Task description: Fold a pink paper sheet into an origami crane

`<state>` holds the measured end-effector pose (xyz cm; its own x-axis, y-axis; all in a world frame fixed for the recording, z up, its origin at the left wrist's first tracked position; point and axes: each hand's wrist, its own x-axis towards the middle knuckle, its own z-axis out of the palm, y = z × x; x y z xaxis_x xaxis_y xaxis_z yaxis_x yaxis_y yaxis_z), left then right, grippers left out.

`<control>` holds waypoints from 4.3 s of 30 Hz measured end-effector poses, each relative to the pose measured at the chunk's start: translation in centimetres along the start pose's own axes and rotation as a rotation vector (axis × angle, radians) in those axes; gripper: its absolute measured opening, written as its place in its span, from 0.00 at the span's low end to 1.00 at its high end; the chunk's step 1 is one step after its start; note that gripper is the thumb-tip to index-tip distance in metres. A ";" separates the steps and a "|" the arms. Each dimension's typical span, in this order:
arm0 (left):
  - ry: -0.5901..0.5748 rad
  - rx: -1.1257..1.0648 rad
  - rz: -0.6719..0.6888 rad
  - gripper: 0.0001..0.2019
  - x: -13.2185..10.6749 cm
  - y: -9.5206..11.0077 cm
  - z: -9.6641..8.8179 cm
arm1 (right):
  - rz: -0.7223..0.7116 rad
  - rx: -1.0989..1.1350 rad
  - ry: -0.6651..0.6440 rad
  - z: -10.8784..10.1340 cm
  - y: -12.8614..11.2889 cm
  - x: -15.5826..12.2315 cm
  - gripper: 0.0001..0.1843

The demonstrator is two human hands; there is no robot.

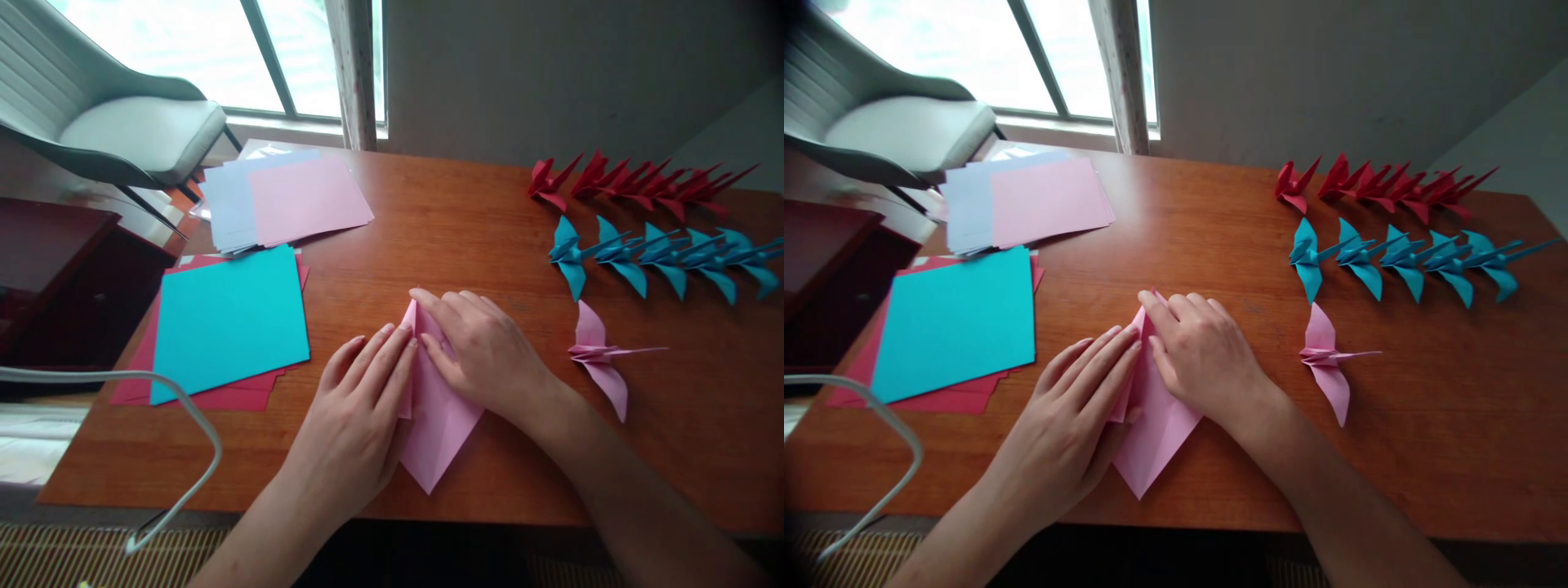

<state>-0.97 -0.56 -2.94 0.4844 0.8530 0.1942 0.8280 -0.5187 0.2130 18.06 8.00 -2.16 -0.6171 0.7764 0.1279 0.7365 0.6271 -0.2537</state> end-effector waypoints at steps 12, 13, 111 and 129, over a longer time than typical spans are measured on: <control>0.001 0.022 0.033 0.34 -0.2 0.3 -0.1 | -0.012 0.000 -0.027 -0.1 0.0 0.1 0.23; 0.006 0.024 0.036 0.34 -0.2 0.3 -0.1 | -0.012 0.001 -0.028 -0.1 0.0 0.1 0.23; 0.153 0.197 -0.645 0.14 2.2 1.0 -1.3 | -0.120 -0.019 -0.034 -0.1 -0.2 0.1 0.14; 0.211 0.158 -0.483 0.20 0.6 0.5 -0.8 | -0.208 -0.059 -0.034 0.2 0.0 0.1 0.16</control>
<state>-0.48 -0.31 -1.94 -0.0146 0.9535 0.3010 0.9823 -0.0426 0.1826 17.94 8.01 -2.31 -0.7656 0.6281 0.1390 0.6068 0.7768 -0.1684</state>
